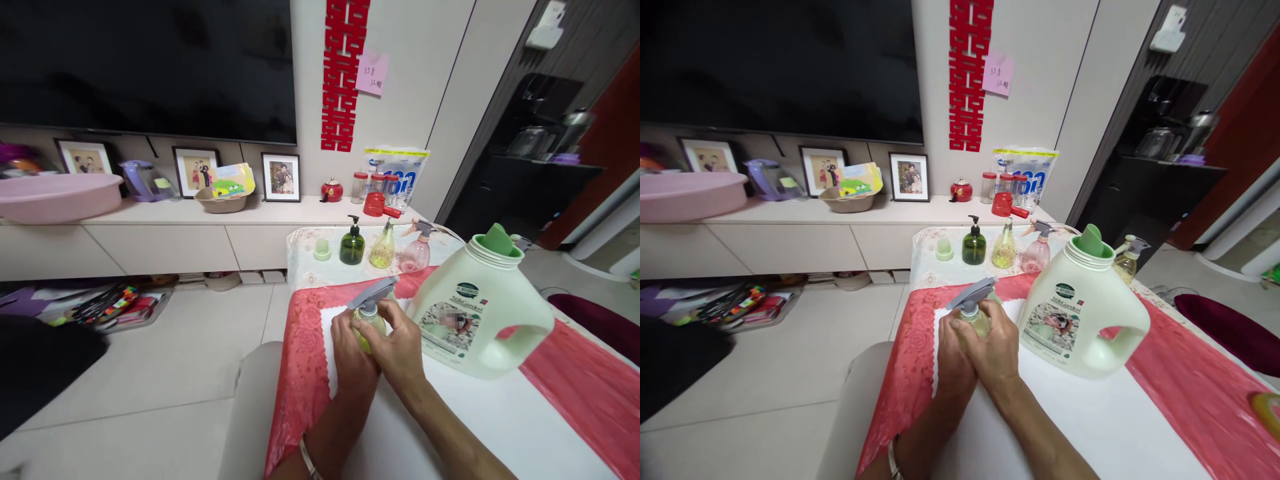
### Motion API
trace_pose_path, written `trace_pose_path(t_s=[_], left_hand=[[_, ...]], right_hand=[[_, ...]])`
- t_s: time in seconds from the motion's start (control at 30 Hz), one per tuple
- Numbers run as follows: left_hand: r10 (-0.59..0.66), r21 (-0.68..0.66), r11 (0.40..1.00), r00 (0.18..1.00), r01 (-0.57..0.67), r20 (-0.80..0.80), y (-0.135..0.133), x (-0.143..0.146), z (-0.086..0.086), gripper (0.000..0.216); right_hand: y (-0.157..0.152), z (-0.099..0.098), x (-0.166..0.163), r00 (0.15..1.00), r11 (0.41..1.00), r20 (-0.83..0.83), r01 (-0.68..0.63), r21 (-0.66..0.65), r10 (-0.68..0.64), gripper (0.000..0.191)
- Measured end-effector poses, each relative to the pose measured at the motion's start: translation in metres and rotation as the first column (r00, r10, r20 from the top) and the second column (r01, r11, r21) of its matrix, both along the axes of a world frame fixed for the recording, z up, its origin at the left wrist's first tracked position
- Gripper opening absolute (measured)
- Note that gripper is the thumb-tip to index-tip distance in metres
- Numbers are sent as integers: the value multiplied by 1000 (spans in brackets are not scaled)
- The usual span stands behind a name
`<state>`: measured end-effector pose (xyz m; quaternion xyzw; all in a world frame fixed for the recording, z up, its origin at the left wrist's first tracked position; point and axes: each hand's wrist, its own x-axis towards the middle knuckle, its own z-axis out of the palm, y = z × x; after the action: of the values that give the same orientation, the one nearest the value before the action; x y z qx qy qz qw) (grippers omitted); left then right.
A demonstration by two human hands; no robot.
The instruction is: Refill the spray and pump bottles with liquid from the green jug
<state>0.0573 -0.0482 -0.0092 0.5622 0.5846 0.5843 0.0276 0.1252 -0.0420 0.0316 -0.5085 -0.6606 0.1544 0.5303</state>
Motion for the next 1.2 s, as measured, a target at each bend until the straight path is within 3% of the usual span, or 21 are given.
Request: trace_pose_path(t_s=[0.27,0.37,0.5,0.6,0.67,0.77,0.93,1.07,1.2], left_hand=[[19,0,1000,998,-19,-55,1,-1,-5,14],[23,3,1000,1000,-23,-18,-2,-1,-7,7],[-21,19,1000,995,20,93,-3,0,-9,47],[-32,16,999,992,31,121,-1,0,-10,57],[-47,-9,999,991,49,124,-1,-1,-9,57],[-91,-44,994,990,96,107,-2,-2,-7,49],[-69,-62,995,996,72,59,-3,-2,-6,33],[-35,-8,999,998,36,59,-3,-2,-9,46],[-1,10,1000,998,1,59,0,-2,-9,56]], right_hand=[[-3,4,-4,1000,999,26,8,34,-9,37],[0,11,2,994,995,42,-101,-20,102,33],[9,29,17,930,925,60,-351,-146,363,34],[13,41,25,882,874,88,-439,-208,463,38],[13,41,26,905,904,123,-379,-198,407,36],[9,31,21,969,974,137,-189,-124,205,38],[7,16,10,996,999,88,-16,-42,19,46],[8,22,14,993,997,101,-62,-51,67,66],[10,27,23,969,966,65,-229,-120,238,72]])
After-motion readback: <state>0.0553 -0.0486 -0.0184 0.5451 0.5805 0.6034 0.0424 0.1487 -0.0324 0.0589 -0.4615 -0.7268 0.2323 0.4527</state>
